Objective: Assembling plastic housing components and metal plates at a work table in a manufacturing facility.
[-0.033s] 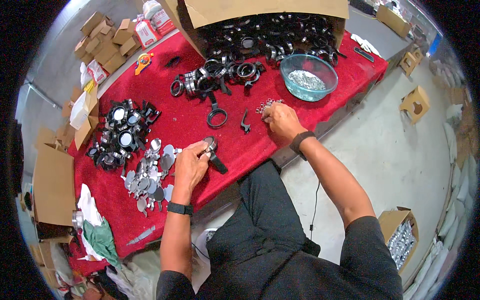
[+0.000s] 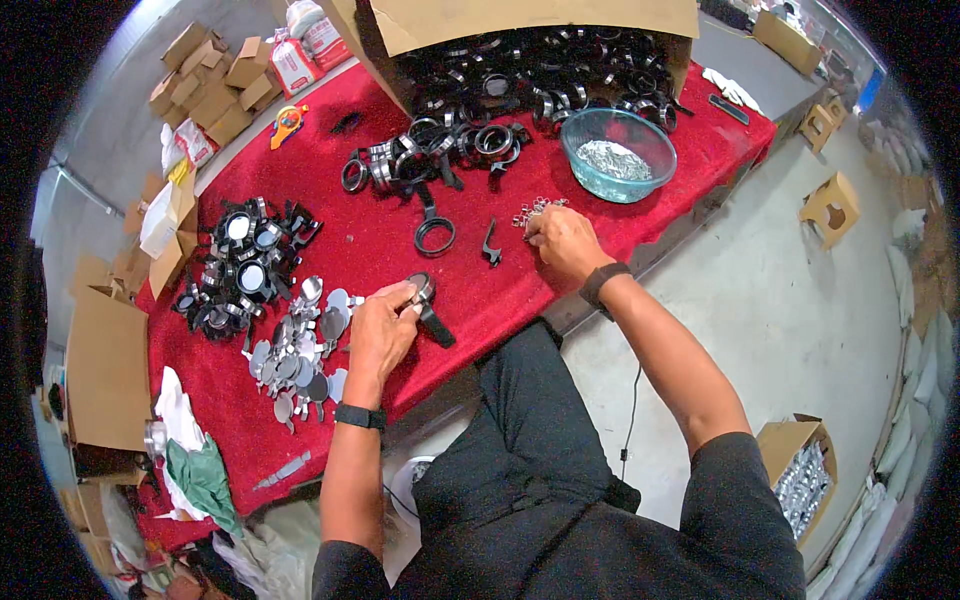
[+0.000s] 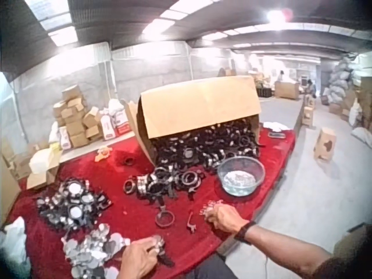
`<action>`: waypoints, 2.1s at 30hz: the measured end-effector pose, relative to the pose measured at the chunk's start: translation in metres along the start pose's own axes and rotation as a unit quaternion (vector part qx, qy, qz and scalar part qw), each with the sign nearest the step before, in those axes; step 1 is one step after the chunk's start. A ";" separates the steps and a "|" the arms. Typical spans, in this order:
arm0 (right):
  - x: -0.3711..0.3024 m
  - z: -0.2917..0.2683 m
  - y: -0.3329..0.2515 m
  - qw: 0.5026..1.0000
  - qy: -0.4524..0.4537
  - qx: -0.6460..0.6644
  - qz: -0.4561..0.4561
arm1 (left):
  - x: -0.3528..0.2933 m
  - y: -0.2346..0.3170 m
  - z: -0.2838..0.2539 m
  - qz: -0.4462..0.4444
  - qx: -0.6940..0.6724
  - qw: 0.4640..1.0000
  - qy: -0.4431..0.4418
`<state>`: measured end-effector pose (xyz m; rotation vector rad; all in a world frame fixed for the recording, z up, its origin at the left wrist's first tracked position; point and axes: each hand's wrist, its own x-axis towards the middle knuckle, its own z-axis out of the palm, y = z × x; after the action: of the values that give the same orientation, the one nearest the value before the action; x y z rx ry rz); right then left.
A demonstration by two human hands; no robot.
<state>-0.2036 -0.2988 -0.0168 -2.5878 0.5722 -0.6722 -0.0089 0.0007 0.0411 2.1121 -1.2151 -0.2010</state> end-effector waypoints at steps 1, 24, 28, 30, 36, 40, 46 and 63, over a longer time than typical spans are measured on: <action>0.000 0.000 -0.001 1.000 -0.001 -0.022 0.005 | 0.000 0.001 -0.001 -0.002 -0.001 1.000 -0.006; -0.018 -0.002 -0.107 0.959 -0.058 0.245 0.131 | 0.002 -0.001 0.003 0.026 0.036 0.999 0.010; -0.029 0.032 -0.150 0.807 -0.071 0.512 0.286 | 0.000 0.000 0.003 0.007 0.041 0.999 0.003; -0.029 0.051 -0.159 0.802 -0.059 0.521 0.286 | 0.002 0.003 0.004 -0.001 0.026 1.000 0.004; -0.024 0.098 -0.161 0.839 0.014 0.457 0.296 | 0.002 0.007 0.003 -0.009 0.027 1.000 -0.009; -0.020 0.106 -0.160 0.851 0.012 0.441 0.286 | 0.001 0.001 0.006 0.021 0.058 0.998 0.005; -0.017 0.113 -0.159 0.859 0.024 0.424 0.286 | 0.003 0.003 0.006 0.025 0.070 0.997 -0.002; -0.016 0.106 -0.168 0.868 0.025 0.388 0.309 | 0.003 0.009 0.006 -0.008 0.060 0.998 -0.013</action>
<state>-0.1129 -0.1222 -0.0282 -1.5196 0.8692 -0.5776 -0.0158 -0.0078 0.0429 2.2294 -1.2546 -0.1652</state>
